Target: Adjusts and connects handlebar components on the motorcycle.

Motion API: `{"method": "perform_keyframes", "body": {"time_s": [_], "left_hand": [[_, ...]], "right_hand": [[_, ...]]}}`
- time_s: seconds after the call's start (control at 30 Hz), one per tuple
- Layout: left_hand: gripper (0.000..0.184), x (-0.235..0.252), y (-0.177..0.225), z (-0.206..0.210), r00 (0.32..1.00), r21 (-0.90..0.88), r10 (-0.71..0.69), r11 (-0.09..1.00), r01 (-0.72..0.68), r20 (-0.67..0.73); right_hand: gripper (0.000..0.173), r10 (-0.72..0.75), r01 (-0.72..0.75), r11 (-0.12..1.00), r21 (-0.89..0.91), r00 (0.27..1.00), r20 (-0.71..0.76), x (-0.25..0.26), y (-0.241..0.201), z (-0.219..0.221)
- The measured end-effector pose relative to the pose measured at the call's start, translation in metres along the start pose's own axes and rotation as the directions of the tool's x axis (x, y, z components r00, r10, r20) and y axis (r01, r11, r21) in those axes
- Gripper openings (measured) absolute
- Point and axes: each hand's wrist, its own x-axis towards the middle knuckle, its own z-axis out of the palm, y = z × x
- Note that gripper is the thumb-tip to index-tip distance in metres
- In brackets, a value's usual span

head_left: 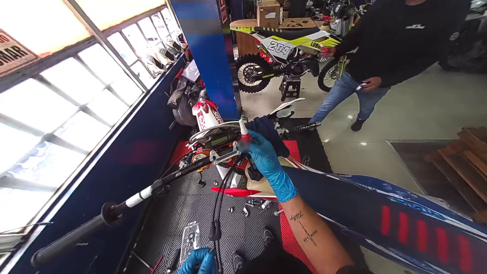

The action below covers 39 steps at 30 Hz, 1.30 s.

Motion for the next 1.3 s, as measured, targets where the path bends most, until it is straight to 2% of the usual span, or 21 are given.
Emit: {"method": "perform_keyframes", "body": {"time_s": [0.07,0.1,0.13,0.2,0.3,0.4,0.63,0.87,0.97,1.03,1.1,1.2,1.3], "left_hand": [[0.015,0.000,0.002,0.001,1.000,0.033,-0.009,0.999,0.009,-0.004],[0.015,-0.004,0.005,0.002,0.999,0.051,-0.022,0.998,0.024,-0.028],[0.015,-0.008,0.008,0.002,0.998,0.060,-0.039,0.997,0.042,-0.059],[0.015,-0.011,0.011,0.004,0.994,0.034,-0.051,0.998,0.054,-0.097],[0.015,-0.014,0.010,0.003,0.993,0.007,-0.043,0.999,0.044,-0.107],[0.015,-0.019,0.008,-0.002,0.992,-0.002,-0.047,0.999,0.047,-0.121],[0.010,-0.033,0.001,-0.014,0.978,-0.016,-0.072,0.997,0.071,-0.194],[0.009,-0.036,-0.004,-0.023,0.983,-0.039,-0.042,0.999,0.036,-0.177],[0.009,-0.036,-0.007,-0.028,0.984,-0.035,-0.029,0.999,0.023,-0.174],[0.009,-0.036,-0.008,-0.030,0.983,-0.039,-0.040,0.999,0.034,-0.178],[0.008,-0.036,-0.009,-0.032,0.982,-0.042,-0.057,0.998,0.050,-0.178],[0.008,-0.035,-0.011,-0.035,0.984,-0.064,-0.054,0.997,0.044,-0.172],[0.010,-0.030,-0.008,-0.045,0.982,-0.078,-0.027,0.997,0.012,-0.187]], "right_hand": [[0.044,-0.031,0.031,0.969,-0.247,1.000,0.006,0.003,-0.005,-0.002],[0.041,-0.035,0.044,0.897,-0.439,0.999,0.028,0.005,-0.006,-0.004],[0.037,-0.032,0.077,0.782,-0.619,0.996,0.082,0.008,-0.002,-0.007],[0.033,0.004,0.206,0.529,-0.823,0.969,0.245,0.023,0.007,-0.014],[0.032,0.093,0.345,0.276,-0.897,0.919,0.383,0.045,0.021,-0.021],[0.030,0.158,0.386,0.167,-0.907,0.898,0.411,0.054,0.027,-0.018],[0.025,0.115,0.439,0.065,-0.896,0.889,0.444,0.059,0.034,-0.010],[0.025,0.144,0.453,0.031,-0.891,0.880,0.453,0.059,0.030,-0.011],[0.033,0.164,0.421,0.098,-0.902,0.887,0.432,0.060,0.026,-0.010],[0.026,0.132,0.397,0.144,-0.906,0.900,0.416,0.060,0.028,-0.010],[0.024,0.130,0.393,0.122,-0.912,0.904,0.407,0.062,0.033,-0.011],[0.031,0.097,0.390,0.074,-0.918,0.913,0.396,0.058,0.024,-0.007],[0.034,0.022,0.376,0.123,-0.918,0.924,0.382,0.028,0.005,0.012]]}}
